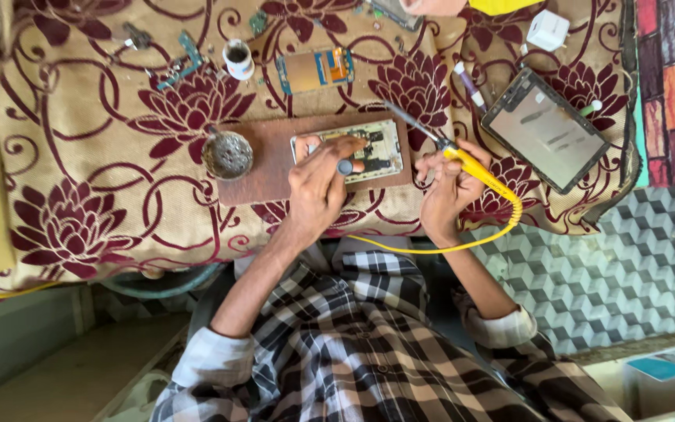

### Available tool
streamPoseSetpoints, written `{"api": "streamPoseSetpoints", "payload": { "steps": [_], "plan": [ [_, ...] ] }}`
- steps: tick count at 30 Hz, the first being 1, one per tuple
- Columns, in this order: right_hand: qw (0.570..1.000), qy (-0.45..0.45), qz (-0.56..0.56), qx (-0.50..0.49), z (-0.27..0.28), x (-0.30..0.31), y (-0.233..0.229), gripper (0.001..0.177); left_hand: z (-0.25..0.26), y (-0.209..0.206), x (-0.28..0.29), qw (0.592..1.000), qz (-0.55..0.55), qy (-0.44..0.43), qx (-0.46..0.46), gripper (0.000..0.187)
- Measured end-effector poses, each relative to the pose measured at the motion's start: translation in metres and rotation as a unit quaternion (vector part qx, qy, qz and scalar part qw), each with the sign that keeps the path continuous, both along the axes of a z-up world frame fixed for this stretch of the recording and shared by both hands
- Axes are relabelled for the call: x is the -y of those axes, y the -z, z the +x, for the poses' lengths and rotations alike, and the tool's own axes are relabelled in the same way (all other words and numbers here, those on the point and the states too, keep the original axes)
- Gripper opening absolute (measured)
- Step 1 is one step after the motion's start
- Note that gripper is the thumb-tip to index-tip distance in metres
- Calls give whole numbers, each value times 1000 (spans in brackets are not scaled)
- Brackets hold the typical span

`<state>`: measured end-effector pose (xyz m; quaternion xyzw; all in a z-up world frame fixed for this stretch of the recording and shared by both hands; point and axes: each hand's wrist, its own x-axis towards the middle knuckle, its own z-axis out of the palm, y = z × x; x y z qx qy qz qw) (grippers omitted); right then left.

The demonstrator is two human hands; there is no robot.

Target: The person uses a soldering iron and solder wire to work on a small circuit board placed on a wooden board. They repeatedly apply heat and solder to specific points on the board while holding the components steady with their left hand.

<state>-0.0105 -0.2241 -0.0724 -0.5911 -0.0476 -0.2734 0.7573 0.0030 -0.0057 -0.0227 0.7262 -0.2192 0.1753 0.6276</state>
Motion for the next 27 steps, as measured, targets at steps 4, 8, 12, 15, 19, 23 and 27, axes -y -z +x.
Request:
{"api": "streamPoseSetpoints", "payload": {
  "steps": [4,8,12,15,19,23,27],
  "plan": [
    [998,3,64,-6,2,5,5,38,-3,-5,-5,998,45,-24,37,30],
    [994,23,105,-24,5,3,5,37,-3,-5,-6,996,62,-60,29,33],
    [994,34,100,-18,6,0,2,38,-3,-1,-5,995,49,-69,43,35],
    [996,20,84,-17,8,-1,0,36,-2,0,-5,992,52,-72,95,32],
    [995,21,93,-11,9,1,4,33,-4,3,-5,994,64,-64,55,35],
    [995,45,87,1,11,4,14,31,-2,2,-4,991,73,-51,96,35],
    [988,67,137,9,16,4,19,25,-5,-5,-6,992,83,-60,73,57]
  ]
}}
